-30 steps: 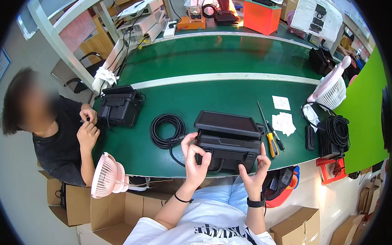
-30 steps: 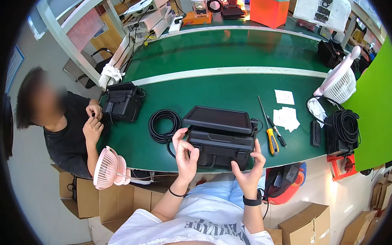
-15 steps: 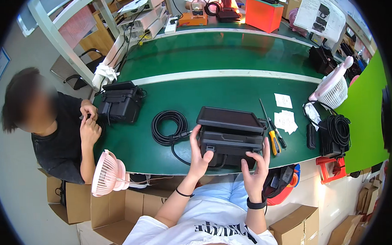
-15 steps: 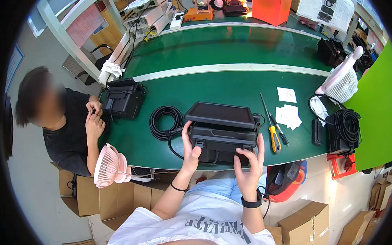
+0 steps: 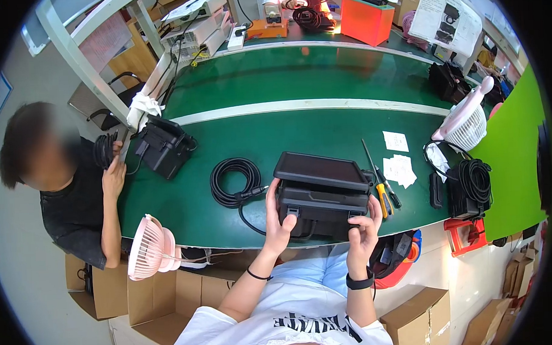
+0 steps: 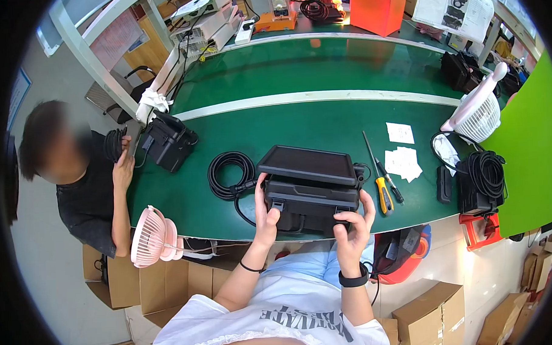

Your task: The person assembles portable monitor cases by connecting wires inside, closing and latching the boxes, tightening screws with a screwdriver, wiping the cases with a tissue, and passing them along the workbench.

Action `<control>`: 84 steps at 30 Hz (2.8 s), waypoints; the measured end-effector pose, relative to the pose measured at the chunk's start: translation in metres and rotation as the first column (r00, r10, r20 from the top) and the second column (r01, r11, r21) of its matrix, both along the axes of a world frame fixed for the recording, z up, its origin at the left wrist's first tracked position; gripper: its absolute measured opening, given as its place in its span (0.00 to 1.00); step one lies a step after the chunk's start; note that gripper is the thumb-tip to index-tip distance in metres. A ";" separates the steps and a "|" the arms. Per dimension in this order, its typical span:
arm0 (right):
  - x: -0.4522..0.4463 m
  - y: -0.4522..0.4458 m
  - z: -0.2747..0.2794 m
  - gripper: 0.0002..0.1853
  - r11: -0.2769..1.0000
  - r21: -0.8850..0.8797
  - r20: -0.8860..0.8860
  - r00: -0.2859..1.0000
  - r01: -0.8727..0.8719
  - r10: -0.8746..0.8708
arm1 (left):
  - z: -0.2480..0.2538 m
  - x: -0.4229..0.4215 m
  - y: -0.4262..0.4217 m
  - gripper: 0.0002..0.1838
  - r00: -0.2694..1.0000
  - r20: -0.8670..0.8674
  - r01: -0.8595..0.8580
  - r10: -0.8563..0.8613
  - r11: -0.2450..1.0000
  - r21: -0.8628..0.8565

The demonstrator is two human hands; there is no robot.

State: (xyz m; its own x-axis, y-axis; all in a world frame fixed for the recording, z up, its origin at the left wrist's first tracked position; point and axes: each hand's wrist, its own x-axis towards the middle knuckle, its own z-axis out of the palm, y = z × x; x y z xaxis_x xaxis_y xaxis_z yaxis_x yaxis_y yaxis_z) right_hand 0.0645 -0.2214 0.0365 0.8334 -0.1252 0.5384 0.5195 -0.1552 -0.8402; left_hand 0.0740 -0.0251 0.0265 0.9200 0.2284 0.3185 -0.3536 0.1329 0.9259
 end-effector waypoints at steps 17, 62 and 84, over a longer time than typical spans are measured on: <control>0.028 0.000 -0.001 0.41 0.949 0.255 -0.288 0.922 -0.186 0.258 | 0.010 0.005 0.004 0.48 0.999 -0.034 0.024 -0.023 0.999 0.040; 0.019 -0.058 0.004 0.19 0.787 -0.520 -0.077 0.900 0.331 -0.429 | 0.082 0.121 0.017 0.31 0.974 0.163 -0.195 0.160 0.209 0.958; -0.015 0.001 0.009 0.19 0.725 -0.596 0.230 0.939 0.345 -0.257 | 0.068 0.136 0.027 0.20 0.885 0.258 -0.384 0.388 0.292 0.876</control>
